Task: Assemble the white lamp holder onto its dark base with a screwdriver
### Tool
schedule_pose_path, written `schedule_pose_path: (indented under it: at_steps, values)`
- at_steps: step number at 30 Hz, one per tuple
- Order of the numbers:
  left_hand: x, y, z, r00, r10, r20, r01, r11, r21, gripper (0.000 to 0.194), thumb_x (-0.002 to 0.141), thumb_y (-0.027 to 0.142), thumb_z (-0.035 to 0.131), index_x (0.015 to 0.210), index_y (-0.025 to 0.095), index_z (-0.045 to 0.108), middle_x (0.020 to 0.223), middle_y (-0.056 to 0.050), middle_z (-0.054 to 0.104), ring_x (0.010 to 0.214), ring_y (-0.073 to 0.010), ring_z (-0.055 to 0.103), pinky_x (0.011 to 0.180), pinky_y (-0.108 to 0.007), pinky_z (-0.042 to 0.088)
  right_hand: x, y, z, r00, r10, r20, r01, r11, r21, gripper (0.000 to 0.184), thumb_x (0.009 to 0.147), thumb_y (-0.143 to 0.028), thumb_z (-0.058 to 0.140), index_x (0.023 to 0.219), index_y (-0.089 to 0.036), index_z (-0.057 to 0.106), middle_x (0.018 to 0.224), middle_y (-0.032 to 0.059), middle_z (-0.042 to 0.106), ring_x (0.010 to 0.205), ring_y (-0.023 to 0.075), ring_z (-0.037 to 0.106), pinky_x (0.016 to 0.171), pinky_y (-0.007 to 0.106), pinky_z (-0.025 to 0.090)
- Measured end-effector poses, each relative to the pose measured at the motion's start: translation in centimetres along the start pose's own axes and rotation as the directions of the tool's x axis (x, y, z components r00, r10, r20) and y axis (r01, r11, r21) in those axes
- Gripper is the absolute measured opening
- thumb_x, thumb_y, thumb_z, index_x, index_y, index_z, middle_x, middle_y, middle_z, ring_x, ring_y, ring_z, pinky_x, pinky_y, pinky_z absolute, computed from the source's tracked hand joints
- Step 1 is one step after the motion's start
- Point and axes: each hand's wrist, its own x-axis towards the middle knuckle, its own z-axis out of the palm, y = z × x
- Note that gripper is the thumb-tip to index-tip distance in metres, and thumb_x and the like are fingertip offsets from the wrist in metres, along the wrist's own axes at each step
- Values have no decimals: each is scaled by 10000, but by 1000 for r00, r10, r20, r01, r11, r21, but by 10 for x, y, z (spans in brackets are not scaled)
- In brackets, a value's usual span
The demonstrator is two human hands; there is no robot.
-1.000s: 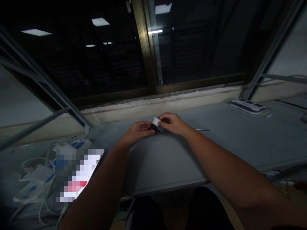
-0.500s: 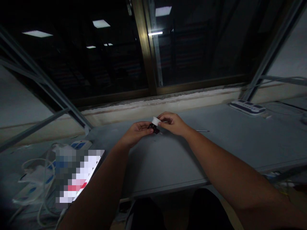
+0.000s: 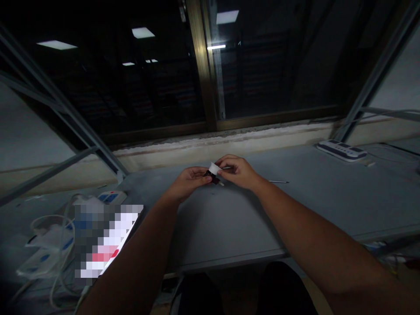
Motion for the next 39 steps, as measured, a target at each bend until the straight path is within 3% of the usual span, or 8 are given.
schedule_pose_path:
  at_steps: [13,26,31,39]
  values:
    - [2,-4,-1,999,24,-32,-26,999,-33,419,700,321,934,1036,118,789,996,-94,805,877,-170,734,919,-319,534,2,-1,4,997,-63,-38,64,998,16,225,876,-421,762,850,-203,715,1060,96,707,995,195,680,893,355,550]
    - [1,-5,-2,999,50,-16,-50,999,-14,376,762,332,895,1054,121,790,997,-105,797,890,-177,734,910,-331,530,1,7,4,998,-34,-45,37,997,61,221,877,-398,761,836,-192,693,1072,81,745,942,165,712,839,310,571]
    - [2,-7,-2,998,46,-32,-46,999,-6,356,766,325,890,1044,125,793,995,-108,798,879,-179,735,878,-321,536,1,6,4,997,-65,-33,65,998,7,223,891,-405,740,860,-189,692,1064,93,739,942,176,714,814,313,576]
    - [4,-7,1,993,63,-96,-67,997,-42,332,730,322,911,983,133,806,942,-94,797,836,-174,722,824,-301,526,0,-7,0,984,-174,31,177,960,-215,57,909,-257,705,884,-207,707,1102,84,728,1033,199,697,928,363,541]
